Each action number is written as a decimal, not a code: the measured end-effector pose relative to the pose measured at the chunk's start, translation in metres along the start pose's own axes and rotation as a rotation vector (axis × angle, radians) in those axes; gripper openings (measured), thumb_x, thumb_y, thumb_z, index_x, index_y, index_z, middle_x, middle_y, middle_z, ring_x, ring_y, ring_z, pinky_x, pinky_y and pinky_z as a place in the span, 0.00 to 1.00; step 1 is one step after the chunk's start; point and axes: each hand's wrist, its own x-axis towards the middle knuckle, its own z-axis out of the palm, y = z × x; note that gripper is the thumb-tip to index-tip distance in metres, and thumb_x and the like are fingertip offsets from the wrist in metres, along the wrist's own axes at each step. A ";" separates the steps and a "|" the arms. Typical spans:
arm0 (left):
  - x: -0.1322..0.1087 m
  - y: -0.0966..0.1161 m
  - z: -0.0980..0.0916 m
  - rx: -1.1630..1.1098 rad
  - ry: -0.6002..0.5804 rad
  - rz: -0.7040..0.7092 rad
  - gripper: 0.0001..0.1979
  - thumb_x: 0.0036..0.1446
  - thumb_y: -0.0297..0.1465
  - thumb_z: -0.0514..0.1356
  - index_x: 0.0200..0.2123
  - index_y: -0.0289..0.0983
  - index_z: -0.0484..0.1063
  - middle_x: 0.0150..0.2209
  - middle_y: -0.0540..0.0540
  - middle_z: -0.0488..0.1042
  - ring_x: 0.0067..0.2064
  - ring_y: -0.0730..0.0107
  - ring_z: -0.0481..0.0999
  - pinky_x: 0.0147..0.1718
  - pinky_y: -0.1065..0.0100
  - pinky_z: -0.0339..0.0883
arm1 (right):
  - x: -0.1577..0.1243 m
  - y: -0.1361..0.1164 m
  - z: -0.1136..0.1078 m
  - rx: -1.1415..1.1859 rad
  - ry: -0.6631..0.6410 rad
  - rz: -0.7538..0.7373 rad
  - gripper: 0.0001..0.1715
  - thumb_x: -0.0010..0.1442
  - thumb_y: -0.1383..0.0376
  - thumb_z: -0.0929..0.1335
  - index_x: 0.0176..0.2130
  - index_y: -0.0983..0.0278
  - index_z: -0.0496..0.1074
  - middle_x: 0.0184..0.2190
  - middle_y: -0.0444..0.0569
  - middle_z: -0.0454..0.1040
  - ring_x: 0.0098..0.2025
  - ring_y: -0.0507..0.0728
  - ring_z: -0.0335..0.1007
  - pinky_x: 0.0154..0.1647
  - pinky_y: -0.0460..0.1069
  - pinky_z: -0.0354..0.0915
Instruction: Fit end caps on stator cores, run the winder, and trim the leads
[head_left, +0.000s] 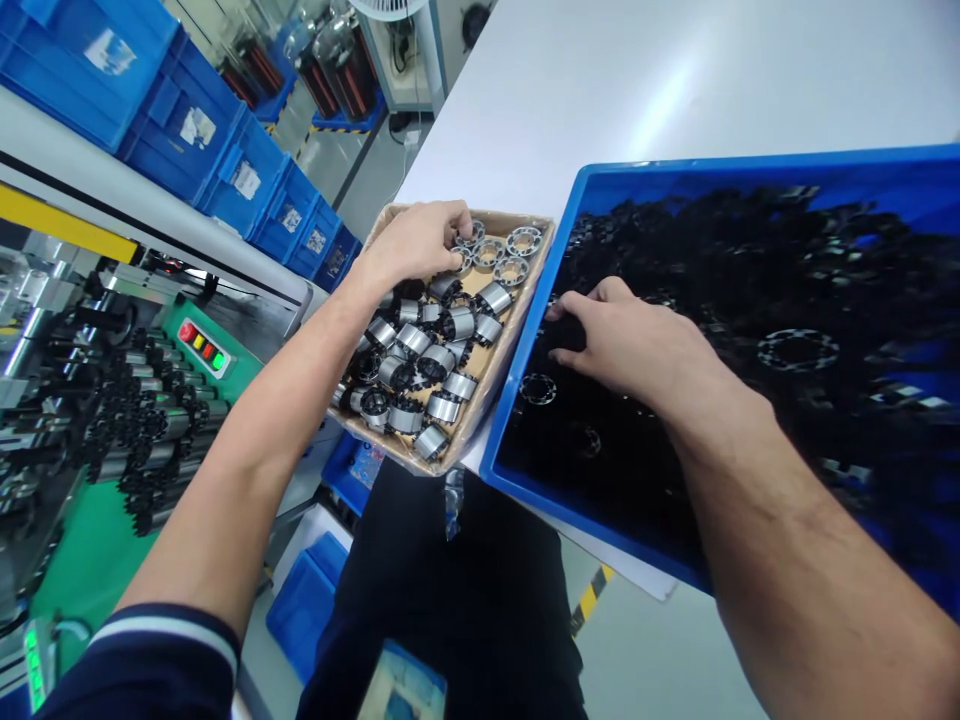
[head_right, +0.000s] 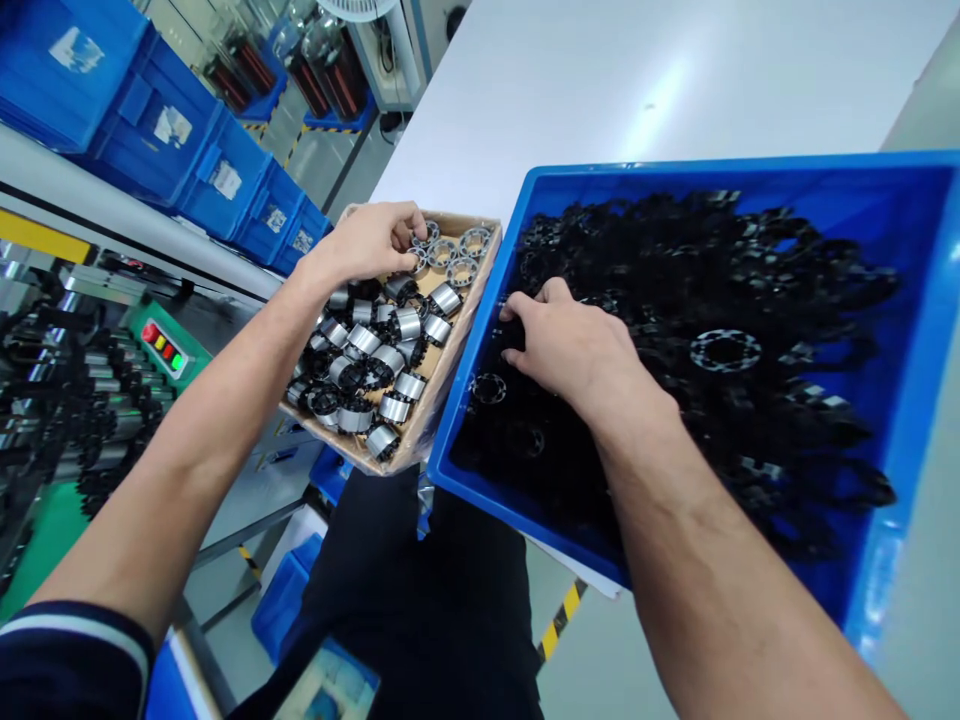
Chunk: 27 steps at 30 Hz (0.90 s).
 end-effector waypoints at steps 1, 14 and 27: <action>0.005 -0.001 0.001 0.005 0.004 -0.019 0.23 0.53 0.28 0.73 0.53 0.44 0.91 0.45 0.43 0.91 0.54 0.40 0.90 0.68 0.43 0.81 | 0.000 -0.001 -0.002 -0.009 -0.003 0.010 0.30 0.75 0.53 0.80 0.72 0.50 0.86 0.68 0.63 0.80 0.44 0.71 0.86 0.44 0.64 0.77; -0.135 0.070 -0.032 -1.065 0.383 -0.114 0.13 0.67 0.35 0.76 0.53 0.44 0.82 0.68 0.40 0.87 0.68 0.45 0.92 0.53 0.50 0.94 | -0.012 0.005 -0.027 0.345 0.359 -0.035 0.15 0.69 0.61 0.86 0.54 0.54 0.90 0.51 0.56 0.90 0.45 0.68 0.83 0.52 0.62 0.76; -0.213 0.114 0.037 -1.443 0.346 -0.214 0.24 0.85 0.59 0.67 0.70 0.54 0.85 0.40 0.48 0.86 0.29 0.62 0.83 0.19 0.66 0.69 | -0.023 -0.054 -0.007 1.343 0.327 -0.423 0.38 0.61 0.48 0.93 0.62 0.49 0.84 0.40 0.38 0.86 0.27 0.54 0.78 0.28 0.52 0.81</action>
